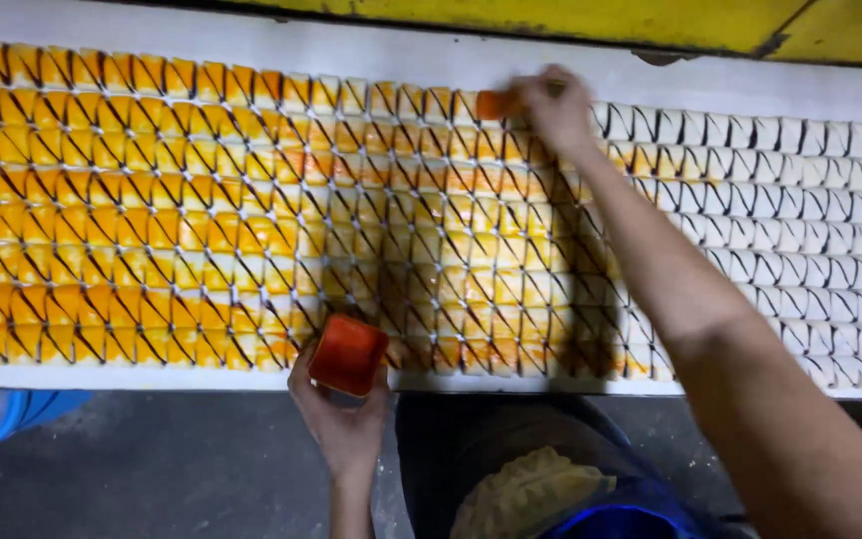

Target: Using a brush to rapidly apply a yellow glaze to rows of triangular pastries on a large work table.

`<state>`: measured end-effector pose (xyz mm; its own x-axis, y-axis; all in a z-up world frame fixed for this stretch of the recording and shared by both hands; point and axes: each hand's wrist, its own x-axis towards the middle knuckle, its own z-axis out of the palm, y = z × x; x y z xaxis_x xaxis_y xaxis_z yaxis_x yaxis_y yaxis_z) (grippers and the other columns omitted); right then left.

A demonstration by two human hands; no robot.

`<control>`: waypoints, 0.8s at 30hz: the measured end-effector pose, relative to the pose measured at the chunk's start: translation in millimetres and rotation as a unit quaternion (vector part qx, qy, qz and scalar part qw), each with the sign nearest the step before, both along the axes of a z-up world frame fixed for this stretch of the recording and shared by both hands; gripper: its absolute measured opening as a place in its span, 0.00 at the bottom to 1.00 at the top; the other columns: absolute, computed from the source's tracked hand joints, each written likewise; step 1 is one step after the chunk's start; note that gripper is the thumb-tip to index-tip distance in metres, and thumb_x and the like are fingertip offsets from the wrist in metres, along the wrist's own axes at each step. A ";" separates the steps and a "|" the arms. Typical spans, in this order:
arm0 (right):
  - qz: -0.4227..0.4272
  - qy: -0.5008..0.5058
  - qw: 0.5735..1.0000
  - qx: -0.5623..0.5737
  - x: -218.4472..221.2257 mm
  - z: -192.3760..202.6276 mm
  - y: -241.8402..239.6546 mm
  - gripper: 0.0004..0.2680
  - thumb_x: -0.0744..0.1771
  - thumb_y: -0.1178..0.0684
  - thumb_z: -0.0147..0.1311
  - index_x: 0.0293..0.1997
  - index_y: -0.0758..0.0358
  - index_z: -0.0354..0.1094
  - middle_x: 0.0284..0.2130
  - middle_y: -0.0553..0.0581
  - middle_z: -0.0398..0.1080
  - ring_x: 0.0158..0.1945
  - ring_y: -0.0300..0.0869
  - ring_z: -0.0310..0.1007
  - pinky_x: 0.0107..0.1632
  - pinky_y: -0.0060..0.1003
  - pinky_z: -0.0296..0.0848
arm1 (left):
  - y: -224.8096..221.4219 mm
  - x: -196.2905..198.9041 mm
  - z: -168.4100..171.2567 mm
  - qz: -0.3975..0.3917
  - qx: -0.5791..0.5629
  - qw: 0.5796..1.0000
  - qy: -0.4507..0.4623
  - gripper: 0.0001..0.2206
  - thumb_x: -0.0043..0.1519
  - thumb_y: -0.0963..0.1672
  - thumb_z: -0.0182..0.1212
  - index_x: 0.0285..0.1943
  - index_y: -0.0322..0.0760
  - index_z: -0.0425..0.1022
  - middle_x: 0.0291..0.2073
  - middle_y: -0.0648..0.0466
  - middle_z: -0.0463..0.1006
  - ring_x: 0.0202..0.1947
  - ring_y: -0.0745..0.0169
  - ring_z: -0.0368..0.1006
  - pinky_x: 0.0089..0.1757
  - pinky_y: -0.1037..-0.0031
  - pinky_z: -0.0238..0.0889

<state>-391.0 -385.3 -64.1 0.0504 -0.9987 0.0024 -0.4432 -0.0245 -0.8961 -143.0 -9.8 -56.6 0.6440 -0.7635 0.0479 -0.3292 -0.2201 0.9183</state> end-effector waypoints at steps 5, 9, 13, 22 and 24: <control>-0.153 0.129 0.979 0.030 -250.5 -19.7 18.8 0.05 0.73 0.51 0.55 0.40 0.52 0.70 0.35 0.49 0.74 0.35 0.37 0.74 0.37 0.32 0.74 | -4.1 -55.9 12.7 0.024 0.064 0.994 0.087 0.41 0.46 0.40 0.77 0.70 0.36 0.60 0.60 0.44 0.65 0.57 0.52 0.69 0.50 0.65 0.69; -0.298 0.136 0.943 0.061 -372.7 -13.4 37.4 0.01 0.73 0.55 0.52 0.46 0.54 0.67 0.42 0.50 0.73 0.43 0.34 0.79 0.48 0.17 0.85 | -3.1 -74.3 20.9 -0.018 0.050 0.997 0.064 0.40 0.47 0.39 0.77 0.70 0.35 0.60 0.62 0.43 0.65 0.61 0.50 0.68 0.57 0.65 0.68; -0.219 0.126 0.966 -0.047 -385.6 -79.5 9.4 0.05 0.79 0.52 0.45 0.49 0.56 0.55 0.38 0.48 0.80 0.39 0.34 0.83 0.24 0.32 0.67 | -0.9 -61.3 -0.8 0.024 0.046 0.998 0.044 0.38 0.45 0.41 0.78 0.67 0.36 0.64 0.57 0.46 0.70 0.56 0.53 0.70 0.52 0.69 0.66; -0.019 0.294 0.930 -0.218 51.3 -78.2 -32.3 0.12 0.70 0.45 0.54 0.30 0.60 0.64 0.22 0.62 0.72 0.25 0.59 0.70 0.29 0.56 0.60 | 2.6 15.7 7.6 0.016 0.029 0.995 0.093 0.41 0.46 0.41 0.78 0.70 0.37 0.60 0.59 0.46 0.64 0.59 0.53 0.66 0.52 0.70 0.69; 0.018 0.186 0.955 -0.230 155.1 -66.1 -31.9 0.10 0.70 0.44 0.50 0.32 0.56 0.64 0.20 0.58 0.71 0.26 0.60 0.71 0.31 0.54 0.61 | 7.3 27.8 8.1 0.033 0.031 0.997 0.059 0.41 0.46 0.42 0.79 0.70 0.35 0.61 0.61 0.45 0.65 0.63 0.50 0.67 0.57 0.67 0.67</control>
